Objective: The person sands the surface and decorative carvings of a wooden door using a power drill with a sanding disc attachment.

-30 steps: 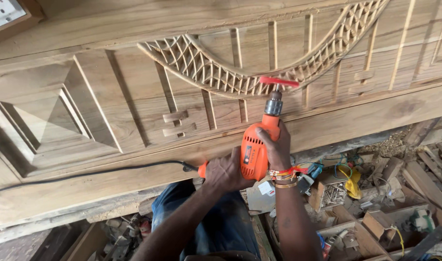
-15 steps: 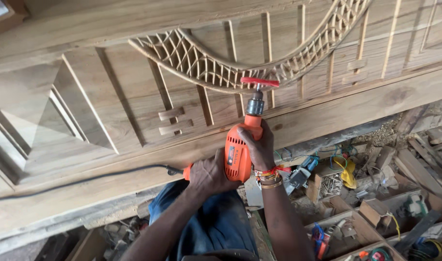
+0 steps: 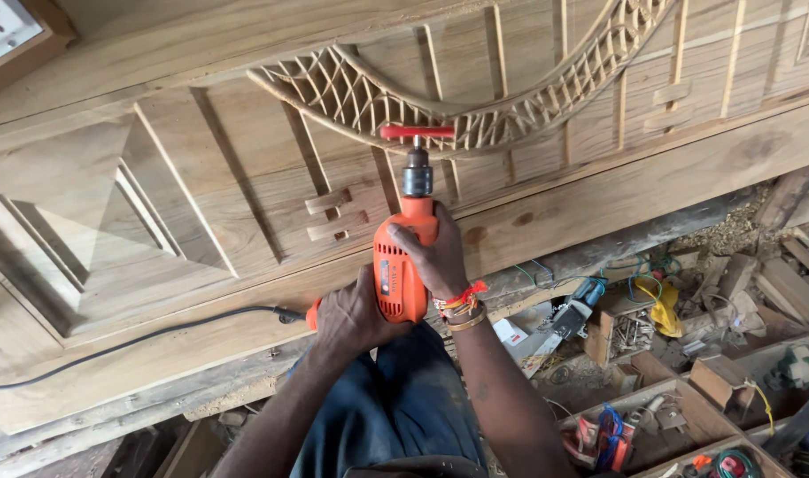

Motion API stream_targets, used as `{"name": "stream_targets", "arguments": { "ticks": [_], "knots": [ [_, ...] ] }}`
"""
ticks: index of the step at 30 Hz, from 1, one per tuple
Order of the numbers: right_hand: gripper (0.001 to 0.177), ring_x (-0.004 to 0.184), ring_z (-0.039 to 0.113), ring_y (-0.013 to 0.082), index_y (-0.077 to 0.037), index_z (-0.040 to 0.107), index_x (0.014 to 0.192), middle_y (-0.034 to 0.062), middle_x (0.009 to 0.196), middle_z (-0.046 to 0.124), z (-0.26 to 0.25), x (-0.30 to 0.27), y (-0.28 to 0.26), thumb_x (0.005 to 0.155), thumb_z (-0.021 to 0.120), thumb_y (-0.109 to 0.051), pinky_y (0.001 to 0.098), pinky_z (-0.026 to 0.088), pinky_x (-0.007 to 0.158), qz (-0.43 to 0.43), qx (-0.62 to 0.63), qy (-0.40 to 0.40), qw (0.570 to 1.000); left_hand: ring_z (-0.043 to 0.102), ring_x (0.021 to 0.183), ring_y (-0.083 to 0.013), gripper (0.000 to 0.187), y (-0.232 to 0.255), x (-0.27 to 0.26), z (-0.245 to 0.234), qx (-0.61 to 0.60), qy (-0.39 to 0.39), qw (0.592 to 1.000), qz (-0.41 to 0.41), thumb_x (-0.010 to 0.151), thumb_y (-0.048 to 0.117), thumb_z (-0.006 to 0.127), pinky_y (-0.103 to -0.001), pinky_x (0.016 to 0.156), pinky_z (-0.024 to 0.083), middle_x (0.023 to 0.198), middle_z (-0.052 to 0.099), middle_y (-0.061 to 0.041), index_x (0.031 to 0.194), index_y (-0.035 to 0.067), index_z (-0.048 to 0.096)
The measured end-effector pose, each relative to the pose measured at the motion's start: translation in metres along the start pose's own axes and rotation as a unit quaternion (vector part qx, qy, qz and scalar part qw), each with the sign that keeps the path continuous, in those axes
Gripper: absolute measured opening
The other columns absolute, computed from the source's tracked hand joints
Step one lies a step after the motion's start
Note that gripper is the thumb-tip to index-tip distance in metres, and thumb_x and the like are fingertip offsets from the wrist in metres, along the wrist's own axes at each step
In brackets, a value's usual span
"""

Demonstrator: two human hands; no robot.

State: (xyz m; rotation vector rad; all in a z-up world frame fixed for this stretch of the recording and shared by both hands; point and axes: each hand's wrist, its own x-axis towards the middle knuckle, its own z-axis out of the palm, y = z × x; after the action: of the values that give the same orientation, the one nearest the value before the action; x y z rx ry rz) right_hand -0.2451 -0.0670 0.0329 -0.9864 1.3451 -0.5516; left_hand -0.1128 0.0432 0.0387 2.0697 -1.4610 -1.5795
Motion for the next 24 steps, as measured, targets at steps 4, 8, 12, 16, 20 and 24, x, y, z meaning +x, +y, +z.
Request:
{"name": "stream_targets", "arguments": {
  "ticks": [4,8,12,16,20,24],
  "knots": [
    [0.044,0.087,0.07,0.0129,-0.001,0.06,0.117,0.0068,0.099,0.071,-0.007,-0.002,0.001,0.085,0.08,-0.023,0.0299,0.06,0.078,0.001,-0.01,-0.001,1.0,0.072,0.087,-0.0395,0.099,0.003,0.0,-0.01,-0.002,-0.054,0.999,-0.003,0.057,0.062,0.089,-0.052,0.076,0.056,0.092,0.074,-0.019,0.127,0.005,0.048],
    [0.043,0.088,0.07,0.0124,-0.001,0.06,0.119,0.006,0.101,0.071,-0.005,-0.003,0.008,0.086,0.079,-0.021,0.0301,0.059,0.078,-0.007,-0.002,-0.005,1.0,0.072,0.094,-0.0389,0.1,-0.001,0.001,-0.011,-0.021,-0.061,0.998,0.005,0.055,0.066,0.09,-0.052,0.083,0.055,0.095,0.073,-0.02,0.123,0.005,0.05],
    [0.043,0.089,0.067,0.0114,-0.001,0.06,0.119,0.0049,0.102,0.069,-0.001,-0.009,0.023,0.087,0.08,-0.021,0.0297,0.058,0.079,-0.009,0.042,0.034,0.999,0.071,0.096,-0.0389,0.102,-0.004,0.0,-0.024,0.032,-0.081,0.996,-0.019,0.053,0.069,0.088,-0.054,0.083,0.054,0.098,0.073,-0.019,0.128,0.011,0.051],
    [0.041,0.084,0.065,0.0121,0.0,0.063,0.116,0.0053,0.098,0.068,-0.009,-0.016,0.03,0.086,0.081,-0.023,0.0305,0.056,0.074,0.019,0.075,0.09,0.993,0.072,0.094,-0.0383,0.101,0.001,0.0,-0.025,0.038,-0.091,0.995,0.017,0.054,0.07,0.087,-0.052,0.083,0.055,0.1,0.074,-0.017,0.128,0.011,0.051],
    [0.041,0.086,0.066,0.0106,-0.002,0.062,0.114,0.0044,0.098,0.069,-0.019,-0.017,0.025,0.085,0.081,-0.024,0.0289,0.057,0.075,0.019,0.039,0.066,0.997,0.072,0.094,-0.0382,0.102,0.008,0.0,-0.016,0.017,-0.078,0.996,0.03,0.054,0.069,0.088,-0.052,0.083,0.055,0.101,0.073,-0.018,0.128,0.009,0.051],
    [0.04,0.083,0.065,0.0102,-0.002,0.062,0.112,0.0048,0.097,0.068,-0.02,-0.016,0.027,0.084,0.082,-0.024,0.0287,0.057,0.073,0.022,0.054,0.068,0.996,0.072,0.095,-0.037,0.104,0.012,0.0,-0.017,0.036,-0.118,0.992,-0.011,0.055,0.068,0.087,-0.051,0.085,0.055,0.1,0.074,-0.017,0.132,0.011,0.049]
  ]
}}
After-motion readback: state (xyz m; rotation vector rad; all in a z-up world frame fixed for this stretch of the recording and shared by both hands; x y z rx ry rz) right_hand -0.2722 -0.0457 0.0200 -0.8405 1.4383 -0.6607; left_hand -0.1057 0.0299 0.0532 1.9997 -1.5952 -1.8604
